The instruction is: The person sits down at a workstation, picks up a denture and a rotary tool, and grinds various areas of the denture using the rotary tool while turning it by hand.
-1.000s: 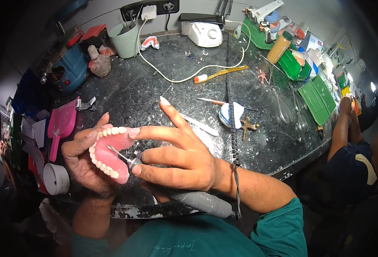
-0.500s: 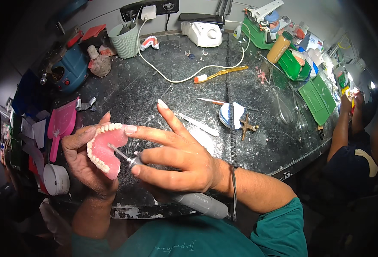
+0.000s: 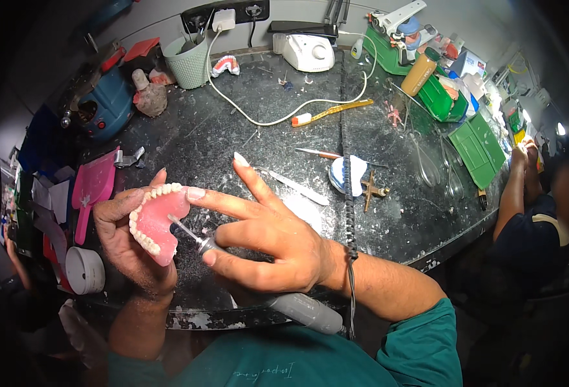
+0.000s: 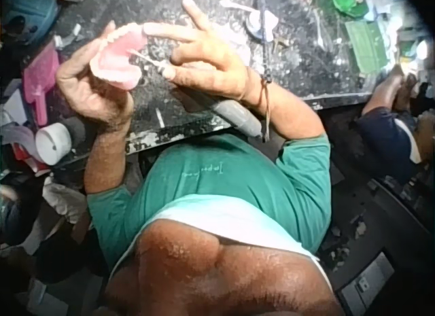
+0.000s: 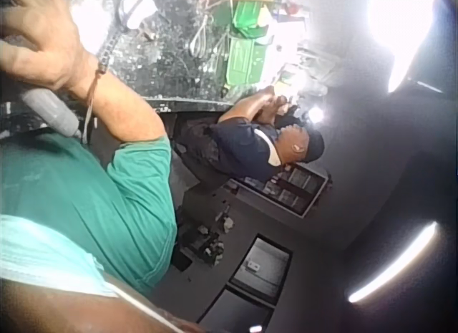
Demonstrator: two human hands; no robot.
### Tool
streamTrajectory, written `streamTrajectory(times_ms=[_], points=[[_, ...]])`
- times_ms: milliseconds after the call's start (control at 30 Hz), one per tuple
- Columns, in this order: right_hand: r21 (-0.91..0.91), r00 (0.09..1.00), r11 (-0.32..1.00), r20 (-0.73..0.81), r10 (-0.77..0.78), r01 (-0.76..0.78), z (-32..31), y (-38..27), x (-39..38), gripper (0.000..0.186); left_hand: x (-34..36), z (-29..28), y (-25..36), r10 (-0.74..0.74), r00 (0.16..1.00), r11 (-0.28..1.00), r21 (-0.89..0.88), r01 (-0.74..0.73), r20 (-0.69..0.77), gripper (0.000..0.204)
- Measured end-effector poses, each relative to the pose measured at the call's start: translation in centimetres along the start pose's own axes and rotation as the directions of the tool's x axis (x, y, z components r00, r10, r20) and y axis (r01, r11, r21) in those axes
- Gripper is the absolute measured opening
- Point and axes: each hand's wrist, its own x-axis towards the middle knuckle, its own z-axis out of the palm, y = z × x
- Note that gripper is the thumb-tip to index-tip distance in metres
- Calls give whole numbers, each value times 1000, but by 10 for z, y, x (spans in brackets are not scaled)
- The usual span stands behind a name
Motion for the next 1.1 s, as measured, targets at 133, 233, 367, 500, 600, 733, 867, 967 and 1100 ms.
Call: streamTrajectory(times_ms=[133, 233, 367, 500, 600, 733, 867, 967, 1100], points=[[35, 999, 999, -1, 38, -38, -5, 0, -1, 31, -1, 3, 4, -61, 998, 997, 41, 62, -21, 75], [41, 1000, 999, 5, -10, 10, -2, 2, -1, 33, 0, 1, 2, -12, 1000, 1000, 19, 12, -9, 75], [68, 999, 997, -19, 34, -33, -5, -1, 1, 30, -1, 1, 2, -43, 999, 998, 36, 43, -12, 75], [67, 1000, 998, 6, 7, -7, -6, -1, 2, 31, 0, -1, 2, -25, 1000, 1000, 17, 25, -2, 76], [46, 1000, 999, -14, 21, -21, -8, 0, -2, 31, -2, 1, 3, -43, 999, 999, 1, 43, 1, 76], [-15, 1000, 1000, -12, -20, 20, 0, 1, -1, 33, 0, 1, 3, -23, 1000, 1000, 2, 23, -1, 75], [16, 998, 1000, -69, 9, -8, 1, 1, -1, 29, -3, 1, 3, -45, 999, 998, -54, 45, -4, 71], [-37, 997, 999, -63, -38, 35, 6, 0, 2, 29, -1, 1, 2, -47, 999, 997, -57, 47, -1, 72], [-4, 996, 1000, -90, -18, 17, 5, 3, -4, 29, -2, 0, 5, -60, 998, 998, 37, 60, -4, 78]])
